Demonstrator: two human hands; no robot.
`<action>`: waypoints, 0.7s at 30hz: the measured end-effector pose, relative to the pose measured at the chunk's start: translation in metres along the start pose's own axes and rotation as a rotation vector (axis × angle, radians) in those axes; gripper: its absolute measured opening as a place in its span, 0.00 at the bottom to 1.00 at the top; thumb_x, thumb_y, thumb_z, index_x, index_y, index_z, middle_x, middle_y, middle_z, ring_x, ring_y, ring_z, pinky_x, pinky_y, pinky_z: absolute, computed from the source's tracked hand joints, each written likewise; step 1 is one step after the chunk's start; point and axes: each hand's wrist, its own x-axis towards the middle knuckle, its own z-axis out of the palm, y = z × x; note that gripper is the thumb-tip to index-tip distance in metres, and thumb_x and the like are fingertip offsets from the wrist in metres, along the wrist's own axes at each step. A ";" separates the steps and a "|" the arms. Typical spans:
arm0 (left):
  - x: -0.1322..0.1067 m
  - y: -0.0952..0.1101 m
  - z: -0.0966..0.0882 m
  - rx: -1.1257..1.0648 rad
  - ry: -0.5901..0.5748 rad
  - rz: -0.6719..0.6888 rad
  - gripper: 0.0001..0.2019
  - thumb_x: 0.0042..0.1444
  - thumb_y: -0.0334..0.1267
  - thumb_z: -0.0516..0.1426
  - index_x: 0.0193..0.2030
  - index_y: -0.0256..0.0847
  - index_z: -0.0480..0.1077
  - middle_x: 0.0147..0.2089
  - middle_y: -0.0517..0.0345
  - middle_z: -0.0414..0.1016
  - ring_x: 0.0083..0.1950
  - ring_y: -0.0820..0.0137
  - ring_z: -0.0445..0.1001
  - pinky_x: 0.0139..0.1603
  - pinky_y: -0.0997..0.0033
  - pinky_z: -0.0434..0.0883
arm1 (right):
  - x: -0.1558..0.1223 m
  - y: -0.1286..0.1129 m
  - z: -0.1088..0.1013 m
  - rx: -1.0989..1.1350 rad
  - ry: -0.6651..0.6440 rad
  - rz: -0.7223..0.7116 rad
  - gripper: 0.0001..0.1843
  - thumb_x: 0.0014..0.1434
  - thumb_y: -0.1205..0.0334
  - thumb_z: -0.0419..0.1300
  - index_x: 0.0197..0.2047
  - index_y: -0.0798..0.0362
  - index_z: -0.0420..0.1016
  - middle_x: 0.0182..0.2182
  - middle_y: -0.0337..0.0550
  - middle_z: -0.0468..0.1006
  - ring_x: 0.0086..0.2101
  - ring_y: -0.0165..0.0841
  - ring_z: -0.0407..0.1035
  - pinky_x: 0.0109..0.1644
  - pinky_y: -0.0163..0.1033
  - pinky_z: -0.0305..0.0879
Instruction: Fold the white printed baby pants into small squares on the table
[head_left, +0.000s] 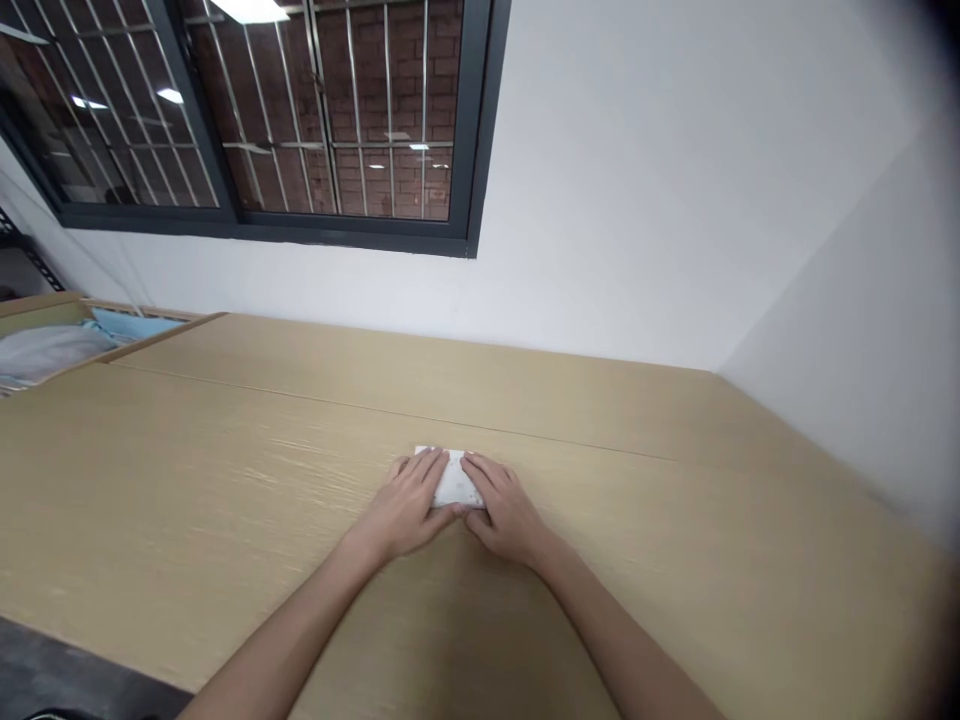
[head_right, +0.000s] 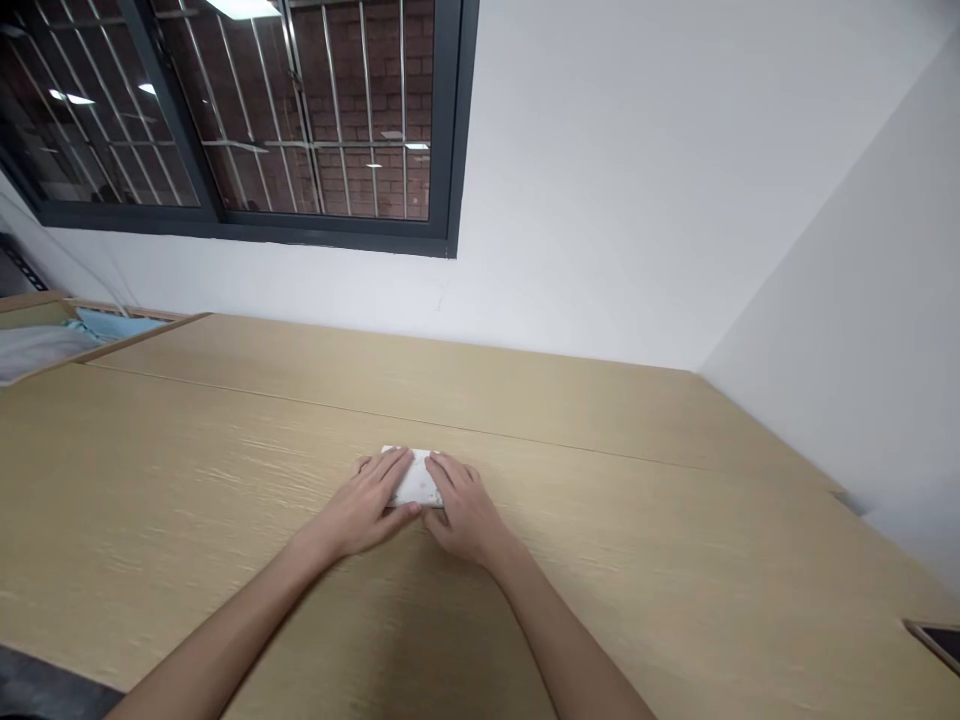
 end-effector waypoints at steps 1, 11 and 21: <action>0.000 0.001 -0.001 -0.009 -0.015 -0.002 0.37 0.68 0.62 0.45 0.73 0.37 0.53 0.74 0.38 0.57 0.75 0.51 0.55 0.71 0.43 0.56 | -0.001 0.001 -0.001 0.017 -0.016 0.001 0.34 0.64 0.59 0.57 0.71 0.57 0.58 0.67 0.62 0.64 0.66 0.51 0.58 0.67 0.60 0.59; 0.002 -0.003 0.006 -0.030 0.035 -0.007 0.24 0.64 0.35 0.53 0.66 0.31 0.61 0.69 0.35 0.66 0.70 0.51 0.63 0.68 0.48 0.60 | 0.003 0.013 0.006 0.220 0.084 0.101 0.30 0.60 0.69 0.54 0.66 0.52 0.63 0.62 0.57 0.70 0.62 0.47 0.64 0.65 0.58 0.61; 0.002 0.005 -0.034 -0.258 0.173 -0.187 0.16 0.71 0.44 0.44 0.48 0.41 0.69 0.44 0.51 0.79 0.44 0.63 0.78 0.45 0.65 0.72 | 0.031 -0.003 -0.009 0.742 0.153 0.480 0.19 0.68 0.44 0.54 0.50 0.50 0.68 0.41 0.44 0.78 0.40 0.39 0.73 0.43 0.42 0.70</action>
